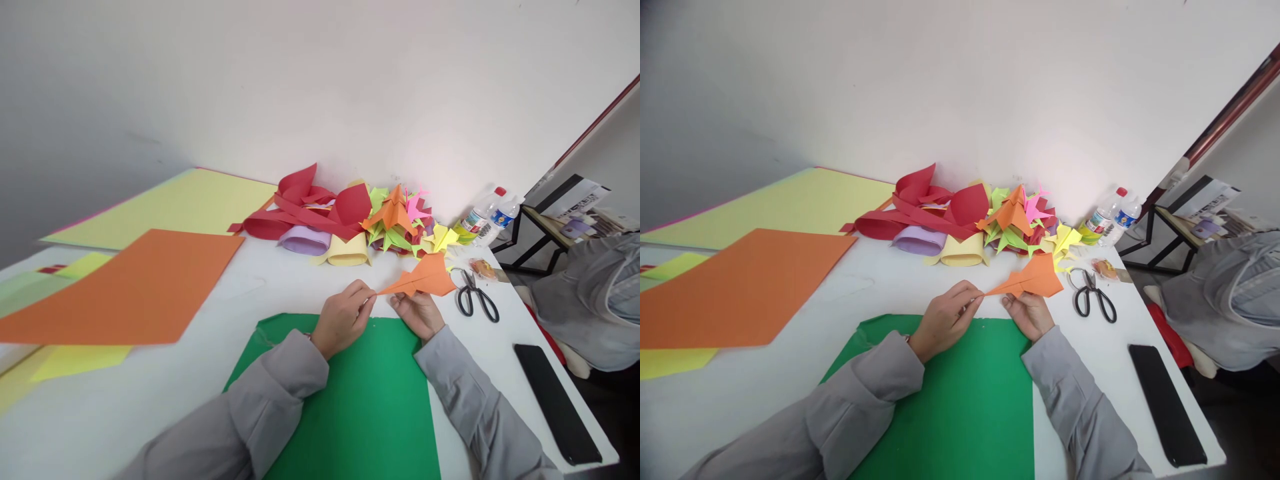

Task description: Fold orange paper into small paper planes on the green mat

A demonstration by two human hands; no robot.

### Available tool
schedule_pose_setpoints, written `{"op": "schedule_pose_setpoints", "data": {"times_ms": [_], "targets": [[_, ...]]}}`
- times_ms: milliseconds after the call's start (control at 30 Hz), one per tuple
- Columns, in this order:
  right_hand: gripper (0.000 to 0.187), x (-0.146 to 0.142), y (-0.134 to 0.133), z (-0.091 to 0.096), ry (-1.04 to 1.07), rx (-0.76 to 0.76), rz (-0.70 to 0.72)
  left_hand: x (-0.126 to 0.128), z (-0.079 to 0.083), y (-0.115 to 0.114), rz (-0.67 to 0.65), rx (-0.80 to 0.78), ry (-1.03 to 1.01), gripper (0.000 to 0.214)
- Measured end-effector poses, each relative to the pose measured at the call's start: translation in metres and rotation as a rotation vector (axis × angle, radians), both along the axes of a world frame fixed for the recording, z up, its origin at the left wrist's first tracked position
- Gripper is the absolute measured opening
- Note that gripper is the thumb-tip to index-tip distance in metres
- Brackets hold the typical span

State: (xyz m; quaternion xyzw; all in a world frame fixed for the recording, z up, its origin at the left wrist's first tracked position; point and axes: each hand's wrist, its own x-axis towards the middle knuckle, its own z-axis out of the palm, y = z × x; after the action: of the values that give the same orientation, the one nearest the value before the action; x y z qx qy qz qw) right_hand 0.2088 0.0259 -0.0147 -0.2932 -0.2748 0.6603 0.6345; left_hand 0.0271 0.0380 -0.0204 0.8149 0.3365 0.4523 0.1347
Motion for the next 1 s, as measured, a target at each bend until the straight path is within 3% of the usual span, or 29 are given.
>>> {"op": "schedule_pose_setpoints", "data": {"times_ms": [400, 667, 1000], "targets": [[0.04, 0.0004, -0.0001, -0.0027, 0.054, 0.035, 0.033, 0.0012, 0.0003, -0.0005, -0.064, 0.042, -0.034, 0.02], [0.044, -0.0017, -0.0011, -0.0007, -0.042, 0.008, 0.043, -0.0001, 0.0015, -0.0026, -0.075, -0.055, -0.029, 0.015], [0.042, -0.0043, -0.0021, 0.0001, -0.06, 0.023, 0.066, 0.0008, -0.0012, -0.0002, -0.068, 0.042, 0.069, 0.025]]}}
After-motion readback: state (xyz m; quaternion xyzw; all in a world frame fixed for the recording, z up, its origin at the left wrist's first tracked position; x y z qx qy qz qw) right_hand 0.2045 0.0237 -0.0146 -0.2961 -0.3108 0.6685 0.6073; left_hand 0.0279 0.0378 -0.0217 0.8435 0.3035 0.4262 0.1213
